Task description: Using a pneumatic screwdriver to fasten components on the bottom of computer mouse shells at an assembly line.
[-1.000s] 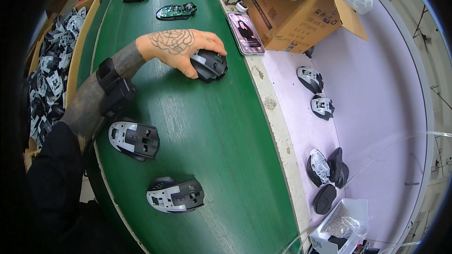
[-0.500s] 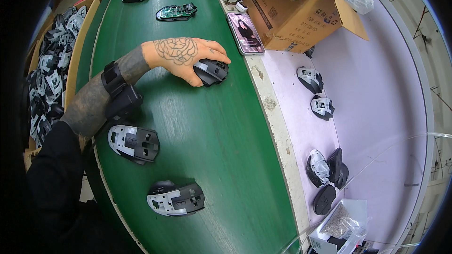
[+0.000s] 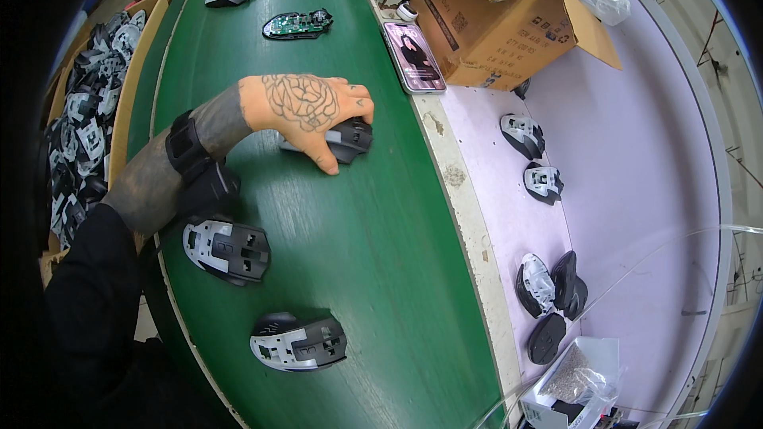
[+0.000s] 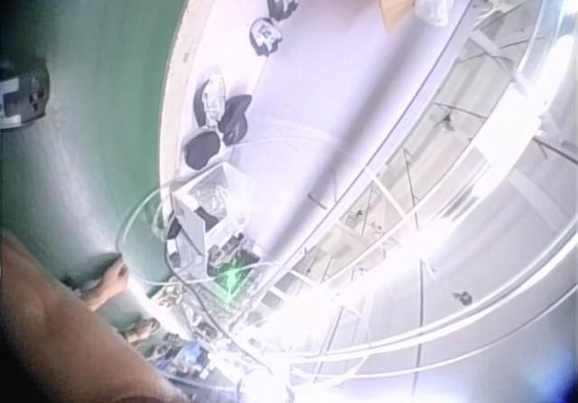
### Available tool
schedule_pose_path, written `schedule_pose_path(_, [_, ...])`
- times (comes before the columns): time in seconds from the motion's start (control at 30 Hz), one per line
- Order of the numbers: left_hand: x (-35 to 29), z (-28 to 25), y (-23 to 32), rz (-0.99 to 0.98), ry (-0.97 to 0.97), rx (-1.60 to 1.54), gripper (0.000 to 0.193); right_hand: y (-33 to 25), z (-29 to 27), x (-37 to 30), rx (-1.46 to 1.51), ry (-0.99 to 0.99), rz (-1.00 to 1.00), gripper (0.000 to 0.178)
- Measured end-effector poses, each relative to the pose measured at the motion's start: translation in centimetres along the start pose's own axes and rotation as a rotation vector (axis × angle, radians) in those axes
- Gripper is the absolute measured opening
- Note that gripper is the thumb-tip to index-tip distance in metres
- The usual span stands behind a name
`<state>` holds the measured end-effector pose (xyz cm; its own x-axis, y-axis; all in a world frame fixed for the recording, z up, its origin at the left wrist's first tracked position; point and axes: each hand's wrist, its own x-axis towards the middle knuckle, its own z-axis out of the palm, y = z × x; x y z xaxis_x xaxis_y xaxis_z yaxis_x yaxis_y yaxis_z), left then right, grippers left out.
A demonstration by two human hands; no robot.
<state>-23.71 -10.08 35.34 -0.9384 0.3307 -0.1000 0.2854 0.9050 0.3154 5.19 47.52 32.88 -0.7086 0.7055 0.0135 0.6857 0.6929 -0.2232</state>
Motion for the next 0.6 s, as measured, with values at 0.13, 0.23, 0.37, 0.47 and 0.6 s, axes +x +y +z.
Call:
schedule_pose_path(0.13, [0.6, 0.5, 1.5, -0.104, -0.075, 0.037, 0.062, 0.1, -0.2, -0.1, -0.006, 0.013, 0.007, 0.052])
schedule_pose_path(0.23, [1.0, 3.7, 0.6, -0.103, 0.269, -0.023, 0.071, 0.2, -0.2, 0.0, -0.009, 0.017, -0.003, 0.052])
schedule_pose_path(0.37, [1.5, 4.3, 0.8, -0.181, 0.234, -0.058, 0.083, 1.2, -1.0, -0.7, -0.029, 0.058, 0.011, 0.053])
schedule_pose_path(0.47, [1.5, 4.6, 0.8, -0.188, 0.166, 0.004, 0.079, 2.5, -2.0, -1.4, -0.039, 0.075, 0.012, 0.053])
schedule_pose_path(0.6, [0.6, 4.7, 0.5, -0.075, 0.288, -0.019, 0.066, 2.3, -2.1, -0.9, 0.172, -0.067, -0.063, 0.035])
